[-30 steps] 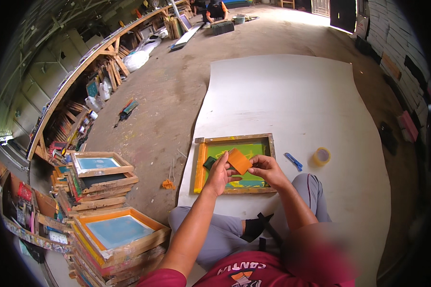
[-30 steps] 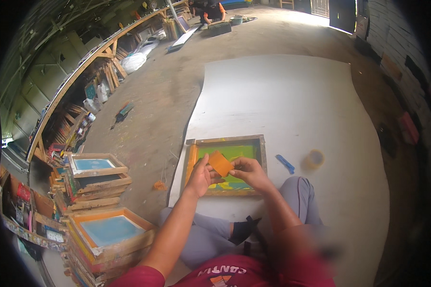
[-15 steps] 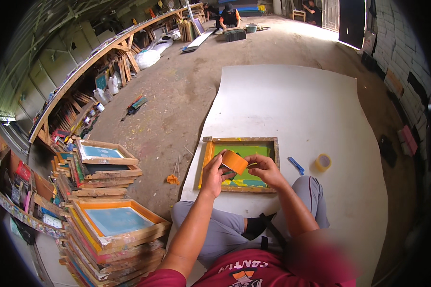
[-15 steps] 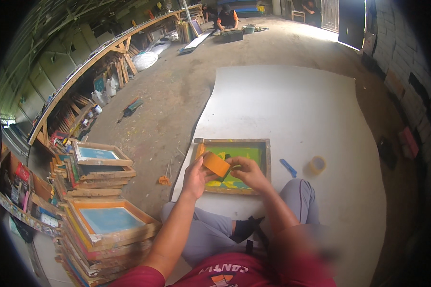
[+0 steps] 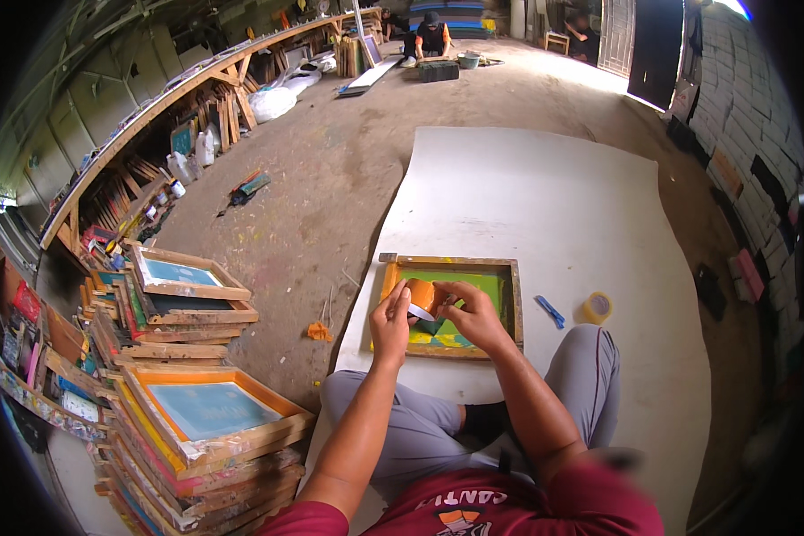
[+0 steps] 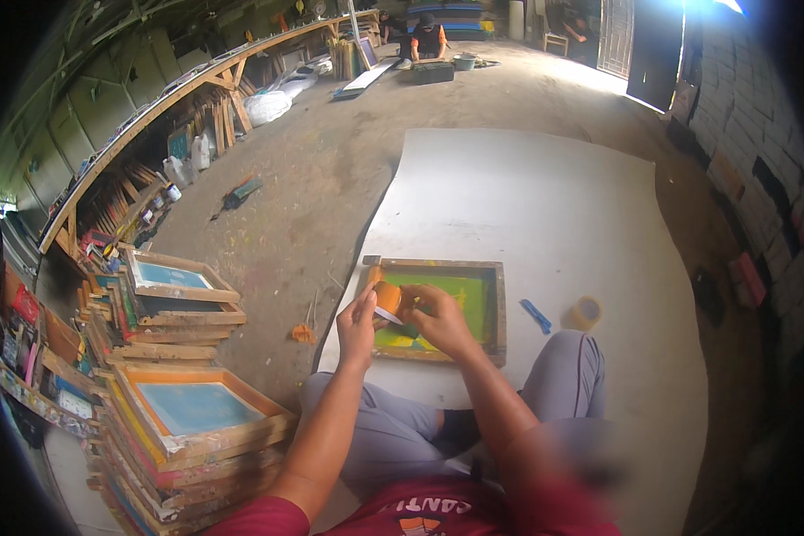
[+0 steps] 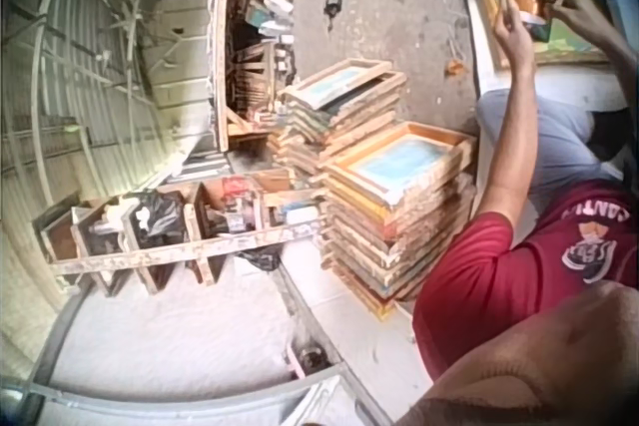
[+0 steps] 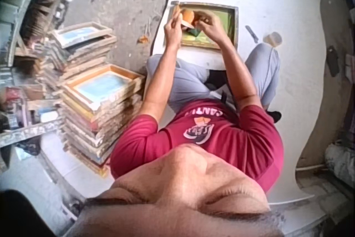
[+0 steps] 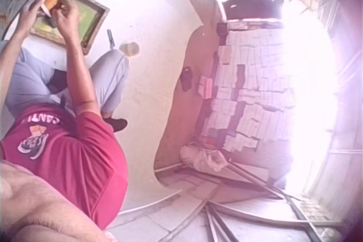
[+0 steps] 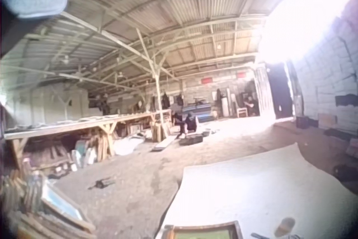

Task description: The person sits on the floor and prepares screen printing frames by wiping the mesh with a cloth and applying masking tape to the edges. They handle multiple frames, wiping each one and taping the borders before setting them aside.

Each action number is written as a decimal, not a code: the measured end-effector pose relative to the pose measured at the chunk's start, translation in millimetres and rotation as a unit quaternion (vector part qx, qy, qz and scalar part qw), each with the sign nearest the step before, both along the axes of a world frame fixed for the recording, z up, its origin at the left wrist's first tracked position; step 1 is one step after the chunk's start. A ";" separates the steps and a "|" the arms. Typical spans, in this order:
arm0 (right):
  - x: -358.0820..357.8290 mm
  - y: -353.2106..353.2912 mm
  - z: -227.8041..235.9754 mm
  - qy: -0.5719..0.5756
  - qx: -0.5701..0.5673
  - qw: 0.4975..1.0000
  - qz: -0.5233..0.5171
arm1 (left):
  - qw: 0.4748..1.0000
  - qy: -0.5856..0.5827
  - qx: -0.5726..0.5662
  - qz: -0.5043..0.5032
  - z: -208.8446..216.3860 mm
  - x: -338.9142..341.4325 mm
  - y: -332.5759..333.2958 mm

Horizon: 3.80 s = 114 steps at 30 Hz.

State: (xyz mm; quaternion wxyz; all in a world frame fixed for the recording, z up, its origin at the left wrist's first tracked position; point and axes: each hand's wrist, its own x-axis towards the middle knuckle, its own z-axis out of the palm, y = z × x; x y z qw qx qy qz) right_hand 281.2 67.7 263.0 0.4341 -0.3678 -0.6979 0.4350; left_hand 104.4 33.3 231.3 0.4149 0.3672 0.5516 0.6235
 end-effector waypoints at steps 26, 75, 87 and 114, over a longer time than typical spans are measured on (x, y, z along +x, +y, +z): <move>-37.1 8.6 -22.0 -0.149 0.029 0.984 -0.091 | 0.995 -0.045 -0.065 -0.061 -37.1 -35.1 4.2; 73.0 6.0 -274.1 -0.551 0.121 0.826 0.008 | 0.962 0.208 -0.145 0.103 -147.1 -43.5 -32.2; 99.1 25.9 -225.4 -0.228 0.088 0.970 0.020 | 0.981 -0.027 -0.190 -0.006 -173.5 33.7 5.9; 160.2 79.7 -158.8 -0.300 0.100 0.943 0.108 | 0.966 -0.067 -0.235 -0.085 -167.9 30.2 37.1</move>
